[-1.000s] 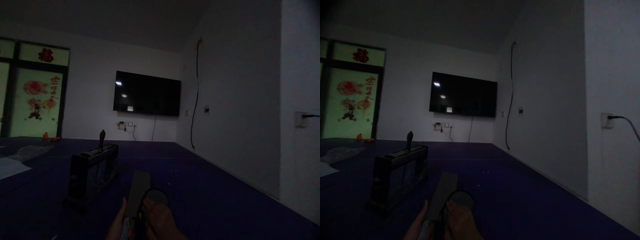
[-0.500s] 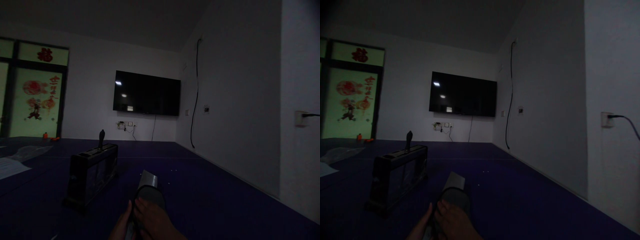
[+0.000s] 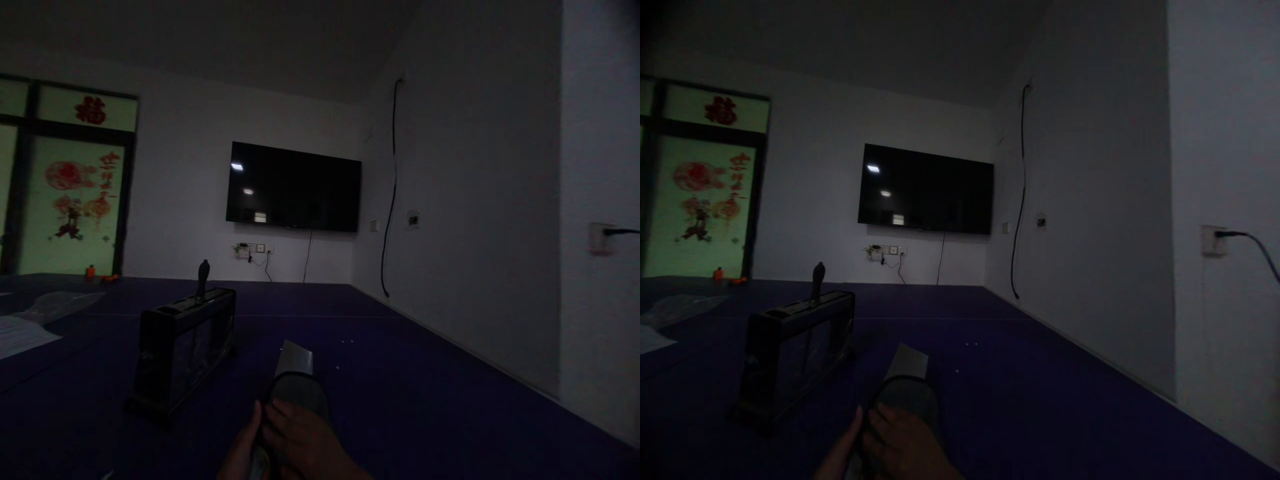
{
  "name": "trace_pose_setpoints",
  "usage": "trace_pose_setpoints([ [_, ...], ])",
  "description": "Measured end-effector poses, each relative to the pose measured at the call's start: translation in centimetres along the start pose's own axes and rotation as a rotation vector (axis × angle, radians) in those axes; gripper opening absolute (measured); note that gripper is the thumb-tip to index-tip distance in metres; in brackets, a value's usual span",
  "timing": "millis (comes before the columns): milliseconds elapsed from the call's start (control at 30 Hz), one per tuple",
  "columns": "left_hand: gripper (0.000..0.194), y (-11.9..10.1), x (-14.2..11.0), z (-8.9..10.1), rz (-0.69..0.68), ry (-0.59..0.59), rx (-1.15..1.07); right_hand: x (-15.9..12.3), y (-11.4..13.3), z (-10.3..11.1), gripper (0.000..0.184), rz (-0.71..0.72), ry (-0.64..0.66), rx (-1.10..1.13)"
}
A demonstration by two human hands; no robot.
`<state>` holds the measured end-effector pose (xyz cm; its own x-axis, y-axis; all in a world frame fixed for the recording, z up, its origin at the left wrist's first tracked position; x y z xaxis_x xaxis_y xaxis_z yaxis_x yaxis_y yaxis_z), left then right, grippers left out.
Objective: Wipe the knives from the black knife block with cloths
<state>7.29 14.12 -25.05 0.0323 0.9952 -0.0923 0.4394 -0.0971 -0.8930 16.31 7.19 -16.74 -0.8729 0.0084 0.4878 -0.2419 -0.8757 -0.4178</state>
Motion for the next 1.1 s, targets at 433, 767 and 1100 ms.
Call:
trace_pose_setpoints([
  [433,0.031,0.4,0.5,-0.7,0.049,0.031,-0.003,-0.4,-0.9,-0.8,0.051,-0.127,0.101,0.088],
  [767,0.055,1.2,0.4,-1.7,0.099,0.059,-0.01,-0.3,-1.0,-1.0,0.053,-0.194,0.136,0.153],
  [1100,0.072,2.7,-0.6,-2.4,0.239,0.242,0.017,-0.3,-1.2,-0.5,0.047,-0.196,0.148,0.215],
])
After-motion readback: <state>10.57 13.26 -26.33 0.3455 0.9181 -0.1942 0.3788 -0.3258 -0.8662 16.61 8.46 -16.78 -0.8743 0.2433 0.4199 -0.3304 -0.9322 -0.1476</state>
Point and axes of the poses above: each hand's wrist, its own x-axis towards the middle knuckle, its own z-axis out of the back of the hand, y = z × x, the point moved 9 cm from there along x, towards the middle knuckle, and after that the axes turned 2 degrees about z, right-handed, at the moved point
